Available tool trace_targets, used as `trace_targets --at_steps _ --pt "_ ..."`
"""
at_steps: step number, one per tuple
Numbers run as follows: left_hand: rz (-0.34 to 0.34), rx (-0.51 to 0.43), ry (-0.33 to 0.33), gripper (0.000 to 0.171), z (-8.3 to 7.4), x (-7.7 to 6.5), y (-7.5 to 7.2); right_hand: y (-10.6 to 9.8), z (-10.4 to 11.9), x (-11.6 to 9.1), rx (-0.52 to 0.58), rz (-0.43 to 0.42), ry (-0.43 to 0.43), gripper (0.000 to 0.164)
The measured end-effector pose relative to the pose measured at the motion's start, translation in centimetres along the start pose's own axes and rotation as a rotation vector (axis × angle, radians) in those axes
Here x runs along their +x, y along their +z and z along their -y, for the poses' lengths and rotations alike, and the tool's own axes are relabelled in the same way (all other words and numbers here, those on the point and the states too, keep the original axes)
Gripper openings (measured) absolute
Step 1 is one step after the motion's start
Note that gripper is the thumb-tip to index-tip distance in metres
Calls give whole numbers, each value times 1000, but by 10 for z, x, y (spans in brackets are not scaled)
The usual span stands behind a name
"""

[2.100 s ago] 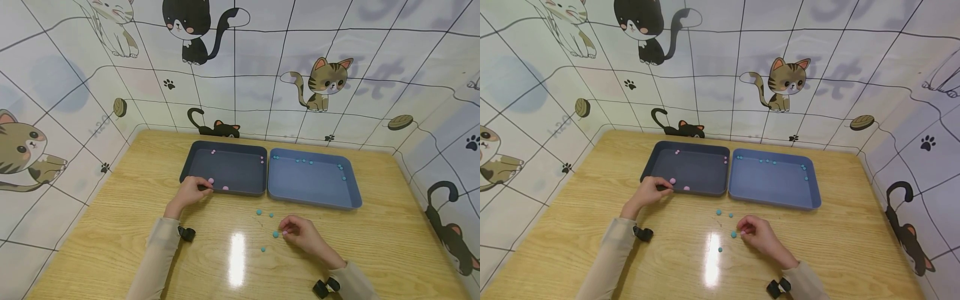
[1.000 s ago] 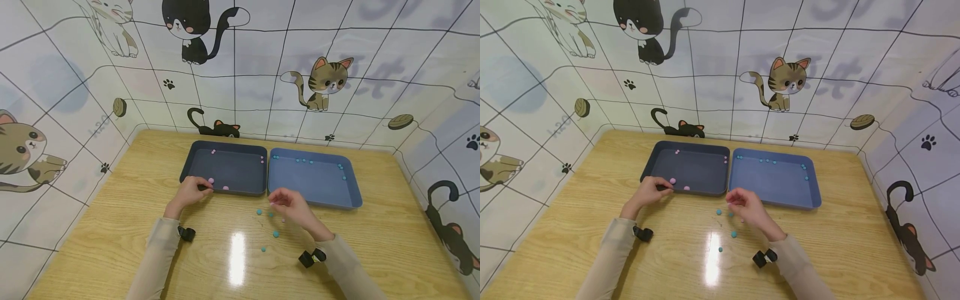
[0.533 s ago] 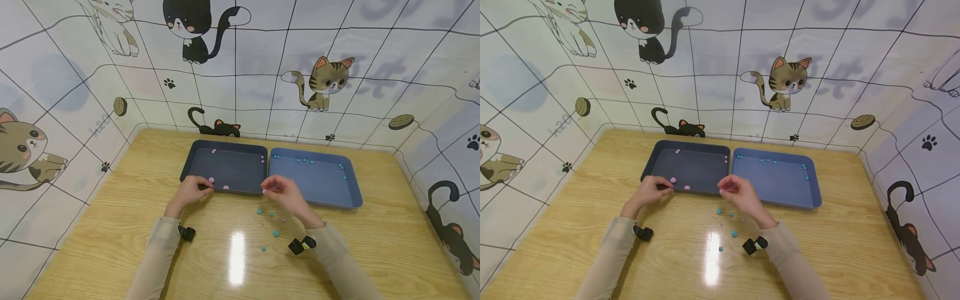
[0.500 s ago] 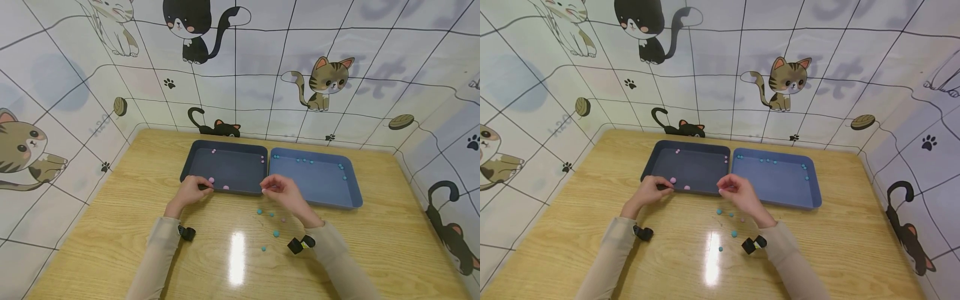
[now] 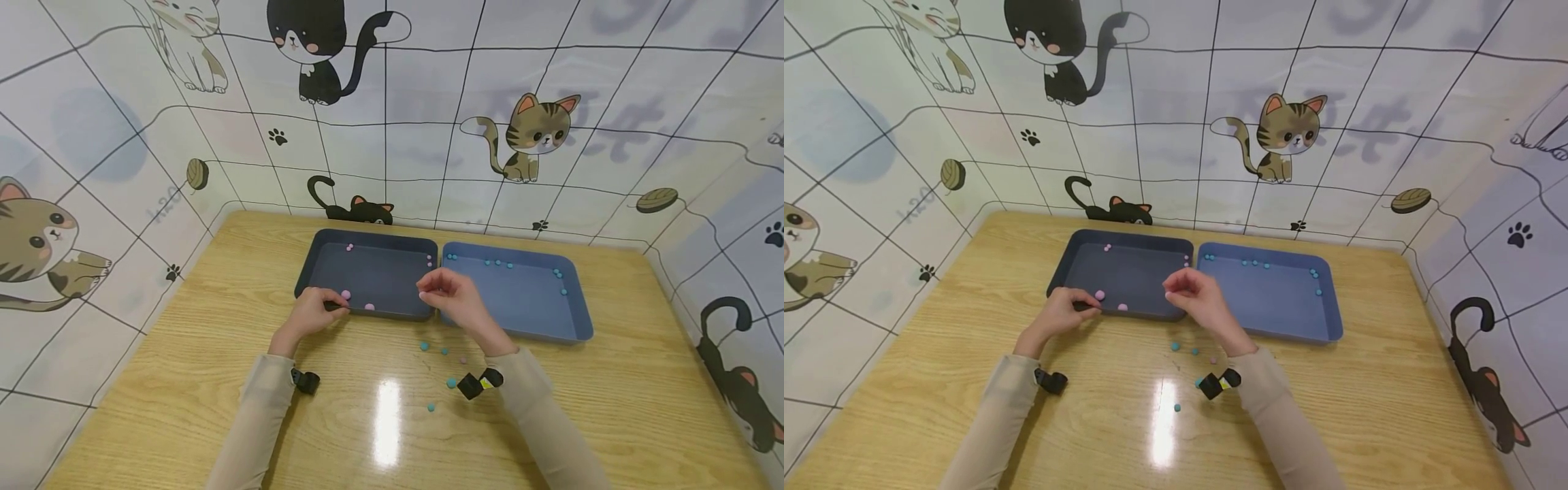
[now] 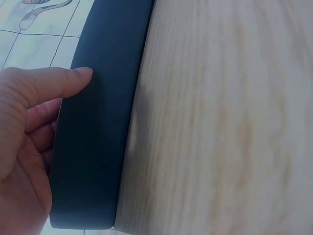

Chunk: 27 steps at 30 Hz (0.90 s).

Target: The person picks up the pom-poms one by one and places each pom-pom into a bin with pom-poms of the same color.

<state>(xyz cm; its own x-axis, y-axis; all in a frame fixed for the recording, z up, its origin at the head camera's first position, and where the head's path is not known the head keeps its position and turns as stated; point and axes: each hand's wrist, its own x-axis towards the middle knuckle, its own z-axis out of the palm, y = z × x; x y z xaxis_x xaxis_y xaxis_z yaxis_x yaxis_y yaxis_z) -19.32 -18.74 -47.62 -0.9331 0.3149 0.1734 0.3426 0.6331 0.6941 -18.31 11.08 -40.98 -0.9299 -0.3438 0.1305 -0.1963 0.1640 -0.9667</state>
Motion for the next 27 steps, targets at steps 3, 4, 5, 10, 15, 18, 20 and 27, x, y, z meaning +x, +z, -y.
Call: trace_targets --at_steps 3,4,5,10,15,18,20,27 --pt "-3 -4 -5 9 -1 0 0 0 1 5 13 -11 13 16" --pt "-3 -5 -6 9 -1 0 0 1 1 7 21 -13 17 16" --pt "-3 -4 -7 9 -1 0 -1 1 2 8 31 -15 20 17" --pt "0 5 -5 8 -2 0 -1 3 3 15 49 -17 14 18" --pt "-6 9 -8 7 -2 0 -1 7 6 22 55 -18 -2 17" --pt "-5 10 -11 7 -3 0 -1 8 7 26 68 -21 7 17" --pt "-1 7 -11 7 -3 0 -1 9 8 29 83 -23 20 18" --pt "11 -7 -23 6 -4 -1 -2 13 10 39 104 -18 47 19"
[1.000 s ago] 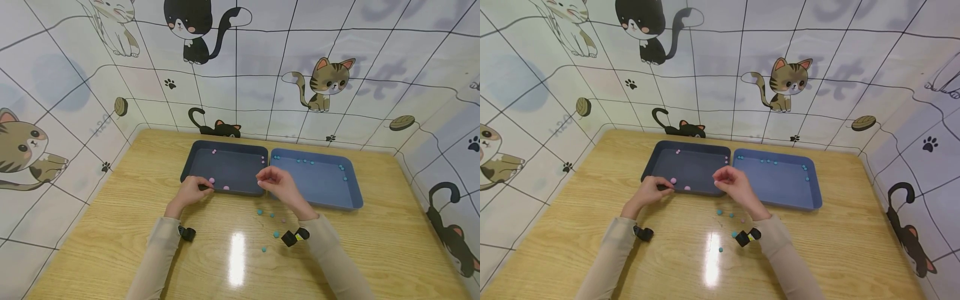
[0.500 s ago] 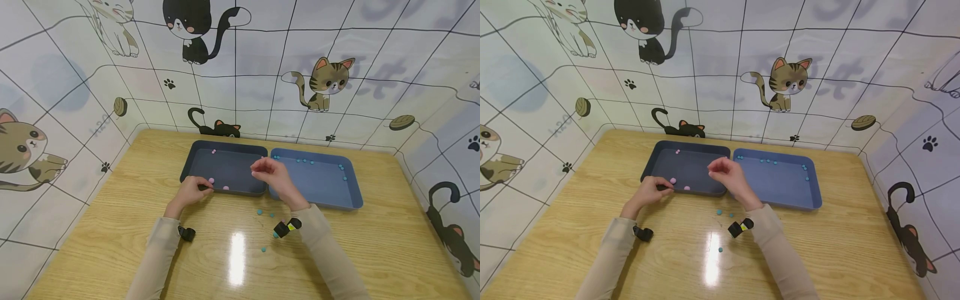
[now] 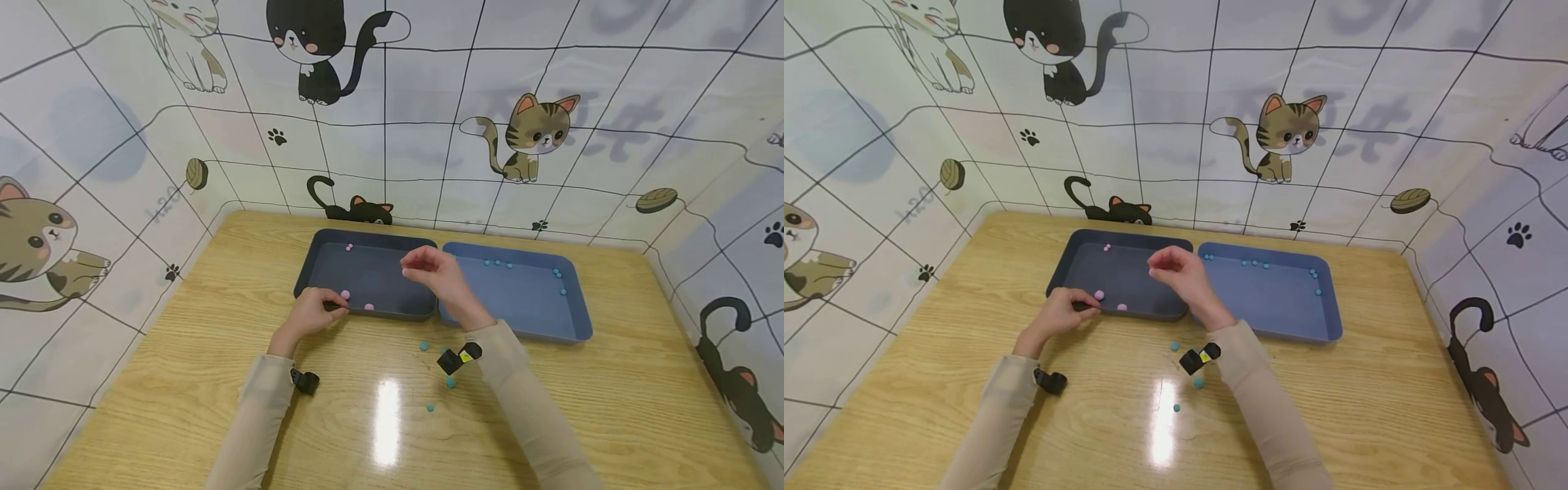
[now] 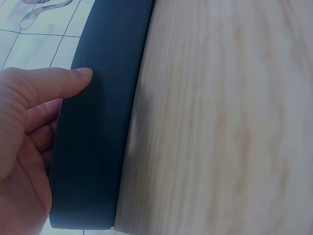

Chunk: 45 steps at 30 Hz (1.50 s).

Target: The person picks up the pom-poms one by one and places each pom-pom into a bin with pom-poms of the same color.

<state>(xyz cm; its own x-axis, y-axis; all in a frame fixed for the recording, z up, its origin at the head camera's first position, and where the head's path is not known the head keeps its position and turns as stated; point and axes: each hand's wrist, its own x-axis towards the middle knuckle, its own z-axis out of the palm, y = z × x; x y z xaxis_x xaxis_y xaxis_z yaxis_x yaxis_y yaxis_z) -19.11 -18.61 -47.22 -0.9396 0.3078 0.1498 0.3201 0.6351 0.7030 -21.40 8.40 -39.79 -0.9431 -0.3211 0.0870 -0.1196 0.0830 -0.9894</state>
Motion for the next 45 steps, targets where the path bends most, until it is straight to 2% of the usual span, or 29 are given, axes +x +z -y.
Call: trace_targets --at_steps 9,28,45 --pt "1 -8 -15 7 1 0 0 5 0 11 19 -11 8 19" --pt "-11 6 18 6 1 0 -1 18 -8 32 16 -19 -10 18" --pt "-12 -6 17 4 2 1 0 25 -13 45 37 -24 44 20"
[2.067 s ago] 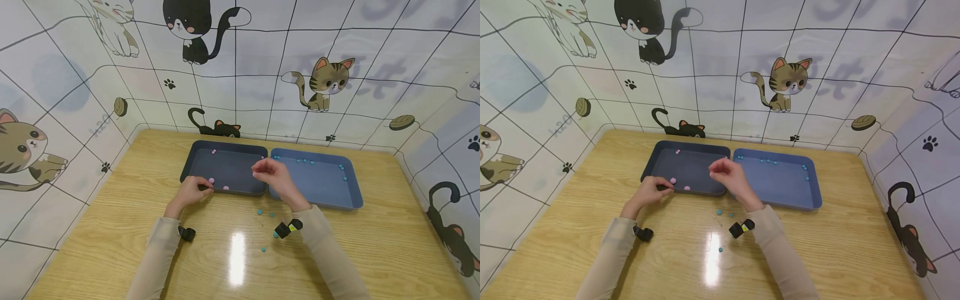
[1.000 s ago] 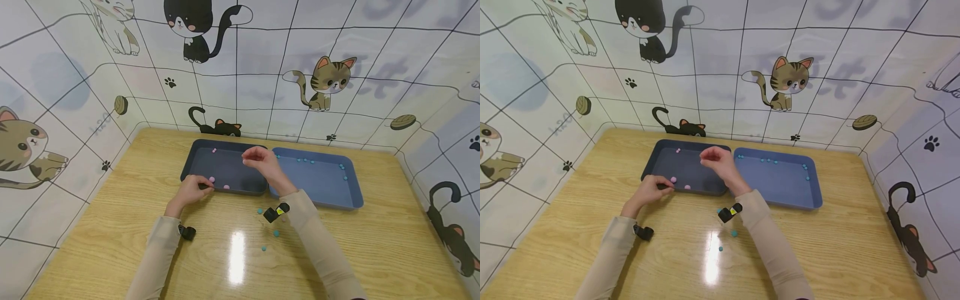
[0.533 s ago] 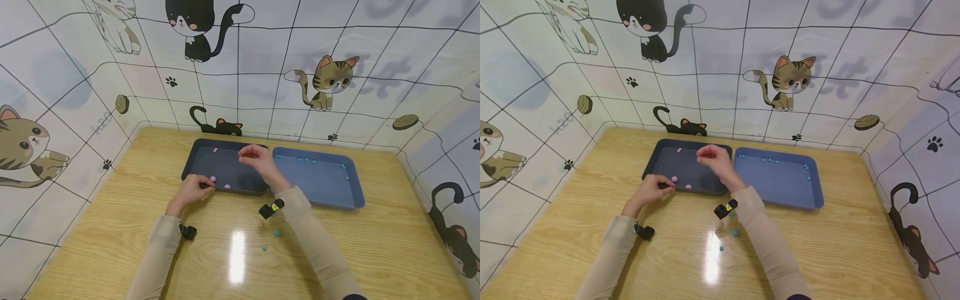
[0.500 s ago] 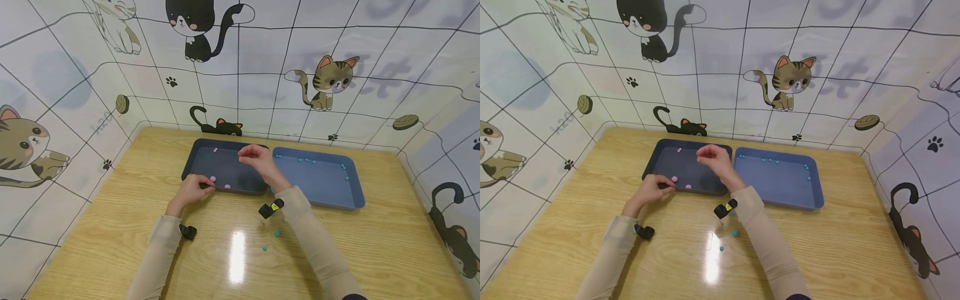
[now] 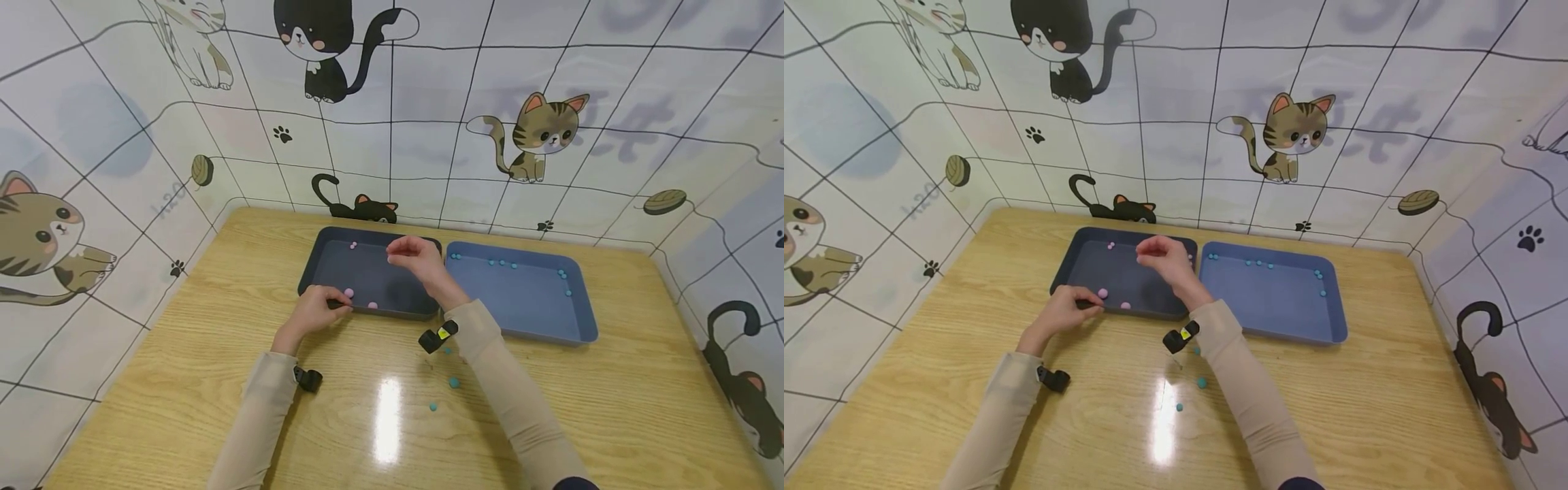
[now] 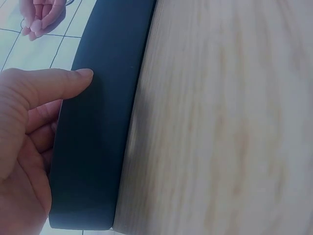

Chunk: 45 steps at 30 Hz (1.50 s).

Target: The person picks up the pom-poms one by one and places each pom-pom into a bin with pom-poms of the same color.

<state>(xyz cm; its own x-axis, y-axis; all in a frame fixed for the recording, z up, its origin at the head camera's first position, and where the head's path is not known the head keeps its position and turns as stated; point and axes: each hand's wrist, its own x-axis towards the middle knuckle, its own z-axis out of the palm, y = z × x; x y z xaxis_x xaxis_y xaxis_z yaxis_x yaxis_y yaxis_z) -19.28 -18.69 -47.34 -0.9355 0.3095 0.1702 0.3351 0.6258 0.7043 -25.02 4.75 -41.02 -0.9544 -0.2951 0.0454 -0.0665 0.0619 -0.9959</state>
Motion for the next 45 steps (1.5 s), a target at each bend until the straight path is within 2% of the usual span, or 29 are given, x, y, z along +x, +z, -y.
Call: trace_targets --at_steps 11,18,31,45 --pt "0 10 4 5 -1 0 -1 1 -4 4 -3 -18 -3 18" --pt "19 -7 -10 4 -2 0 -1 0 -5 8 -15 -37 31 18" --pt "-2 17 9 5 0 0 -1 -3 -12 7 -5 -43 72 18" --pt "-11 24 20 5 3 1 1 -17 -7 -11 -16 -17 19 19"
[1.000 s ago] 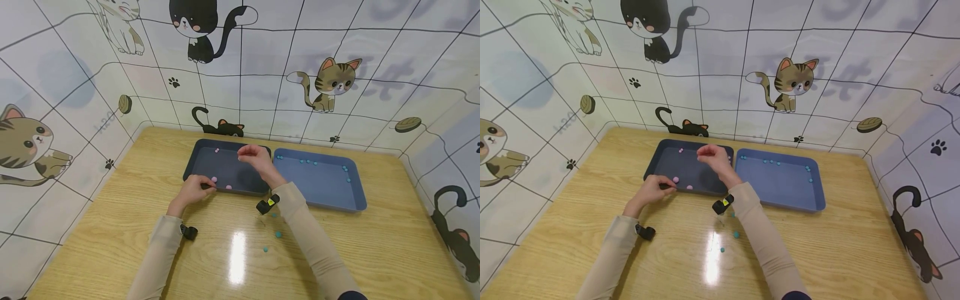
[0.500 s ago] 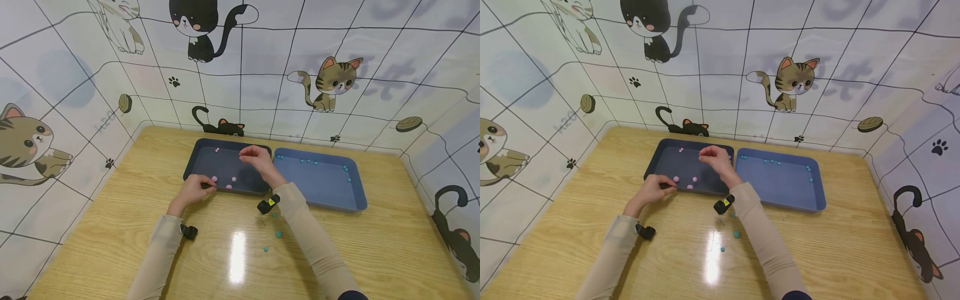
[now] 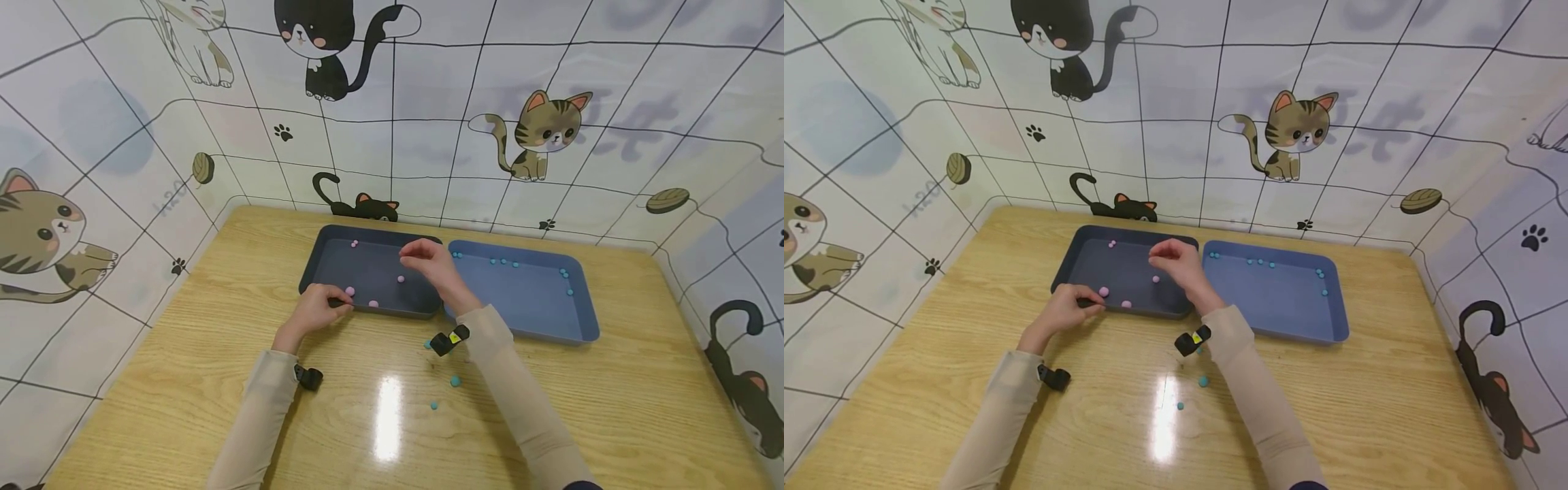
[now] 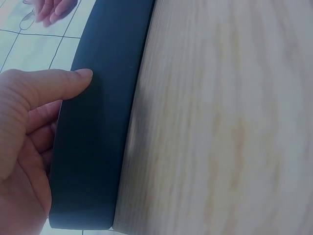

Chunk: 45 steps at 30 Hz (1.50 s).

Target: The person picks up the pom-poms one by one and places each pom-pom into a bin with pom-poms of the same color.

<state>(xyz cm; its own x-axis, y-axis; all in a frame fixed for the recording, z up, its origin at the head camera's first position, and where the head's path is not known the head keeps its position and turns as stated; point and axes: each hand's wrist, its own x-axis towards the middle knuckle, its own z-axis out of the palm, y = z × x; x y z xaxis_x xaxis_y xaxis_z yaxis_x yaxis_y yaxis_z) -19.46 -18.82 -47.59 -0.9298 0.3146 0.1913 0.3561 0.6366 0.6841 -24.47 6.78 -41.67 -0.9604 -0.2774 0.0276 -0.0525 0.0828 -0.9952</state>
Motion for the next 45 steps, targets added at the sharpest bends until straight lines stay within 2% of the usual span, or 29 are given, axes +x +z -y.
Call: trace_targets --at_steps 11,19,33,45 --pt "4 -3 -1 5 -2 0 0 -13 4 -22 -29 21 -15 18" --pt "9 -20 -6 6 -3 0 -1 -23 9 -39 -41 20 -59 18" --pt "6 -4 -15 6 -4 0 0 -42 2 -62 -58 14 -59 17" --pt "7 -7 -12 6 -4 -1 1 -57 1 -91 -52 53 -76 17"
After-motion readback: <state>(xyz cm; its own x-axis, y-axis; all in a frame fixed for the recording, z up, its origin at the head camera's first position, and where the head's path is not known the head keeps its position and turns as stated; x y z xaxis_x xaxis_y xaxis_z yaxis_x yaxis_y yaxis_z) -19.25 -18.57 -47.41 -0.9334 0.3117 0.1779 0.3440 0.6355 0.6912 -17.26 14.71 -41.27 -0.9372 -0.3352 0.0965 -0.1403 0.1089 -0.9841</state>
